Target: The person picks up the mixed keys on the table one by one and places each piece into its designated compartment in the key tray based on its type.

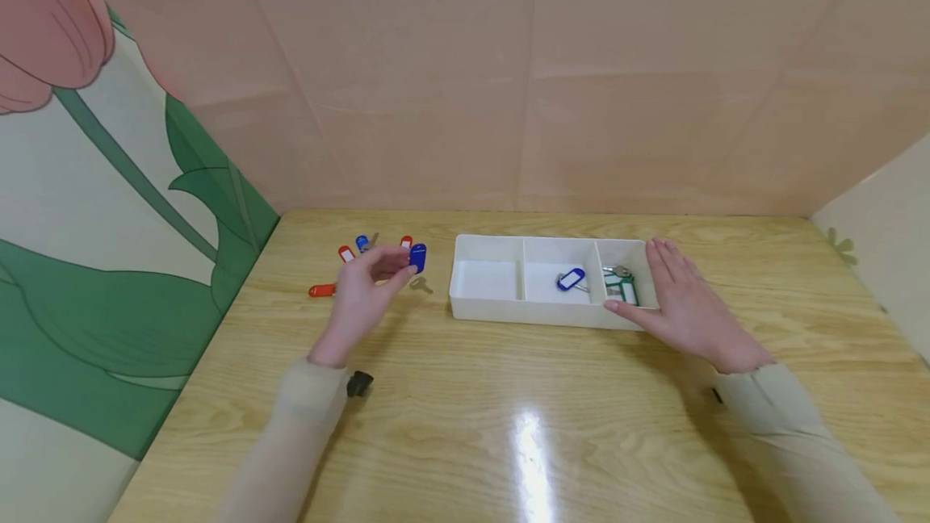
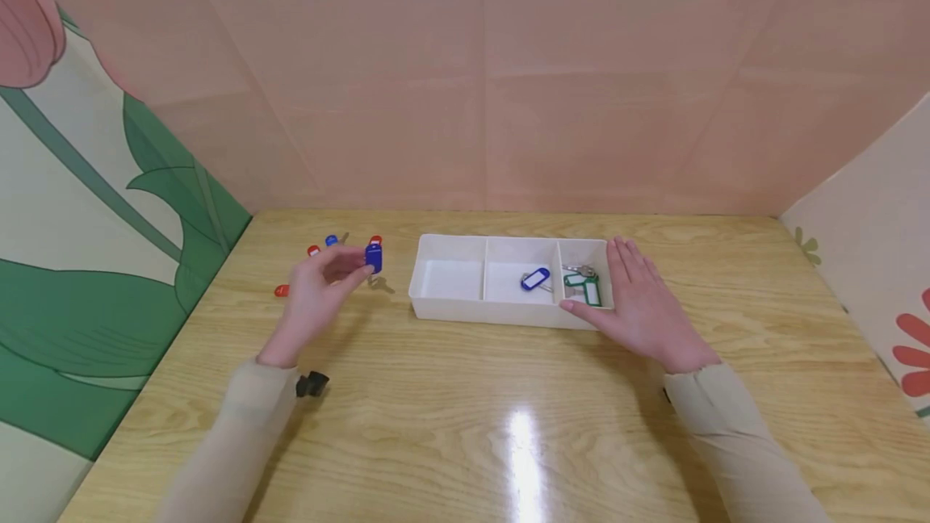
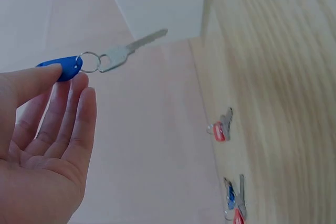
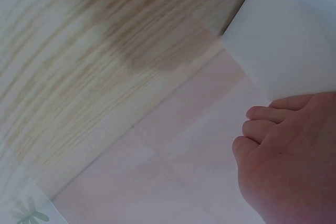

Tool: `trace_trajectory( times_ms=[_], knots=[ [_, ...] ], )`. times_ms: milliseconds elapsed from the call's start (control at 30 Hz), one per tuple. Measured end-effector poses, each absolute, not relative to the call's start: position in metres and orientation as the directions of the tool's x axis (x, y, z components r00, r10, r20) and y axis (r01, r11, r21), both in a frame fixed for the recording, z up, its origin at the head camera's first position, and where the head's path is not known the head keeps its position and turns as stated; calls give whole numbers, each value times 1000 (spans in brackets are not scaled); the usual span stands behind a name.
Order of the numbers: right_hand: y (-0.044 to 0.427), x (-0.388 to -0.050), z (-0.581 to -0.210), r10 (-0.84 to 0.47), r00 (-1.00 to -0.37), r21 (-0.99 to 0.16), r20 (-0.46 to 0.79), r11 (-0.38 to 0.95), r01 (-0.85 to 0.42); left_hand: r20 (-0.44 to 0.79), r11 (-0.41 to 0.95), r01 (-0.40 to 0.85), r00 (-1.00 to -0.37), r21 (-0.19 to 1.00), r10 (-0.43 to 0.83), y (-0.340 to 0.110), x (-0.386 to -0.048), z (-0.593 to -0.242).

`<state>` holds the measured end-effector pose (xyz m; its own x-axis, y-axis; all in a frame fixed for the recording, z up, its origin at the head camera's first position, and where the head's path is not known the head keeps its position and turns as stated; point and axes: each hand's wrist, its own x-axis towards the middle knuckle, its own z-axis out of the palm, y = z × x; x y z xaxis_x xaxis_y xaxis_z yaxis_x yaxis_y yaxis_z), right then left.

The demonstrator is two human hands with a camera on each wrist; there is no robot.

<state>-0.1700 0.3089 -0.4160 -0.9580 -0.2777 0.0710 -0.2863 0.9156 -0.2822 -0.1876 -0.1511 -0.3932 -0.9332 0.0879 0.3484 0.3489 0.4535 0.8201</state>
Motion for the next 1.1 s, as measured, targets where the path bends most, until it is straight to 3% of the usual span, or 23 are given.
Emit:
trace_trajectory(
  times_ms=[633, 1100],
  knots=[
    [308, -168, -414, -276, -959, -297, 66, 912, -283, 416, 340, 419, -905, 842, 84, -134, -194, -386],
    [308, -169, -417, -274, -959, -297, 78, 912, -285, 383, 289, 376, -923, 880, 35, -126, -195, -376]
  ],
)
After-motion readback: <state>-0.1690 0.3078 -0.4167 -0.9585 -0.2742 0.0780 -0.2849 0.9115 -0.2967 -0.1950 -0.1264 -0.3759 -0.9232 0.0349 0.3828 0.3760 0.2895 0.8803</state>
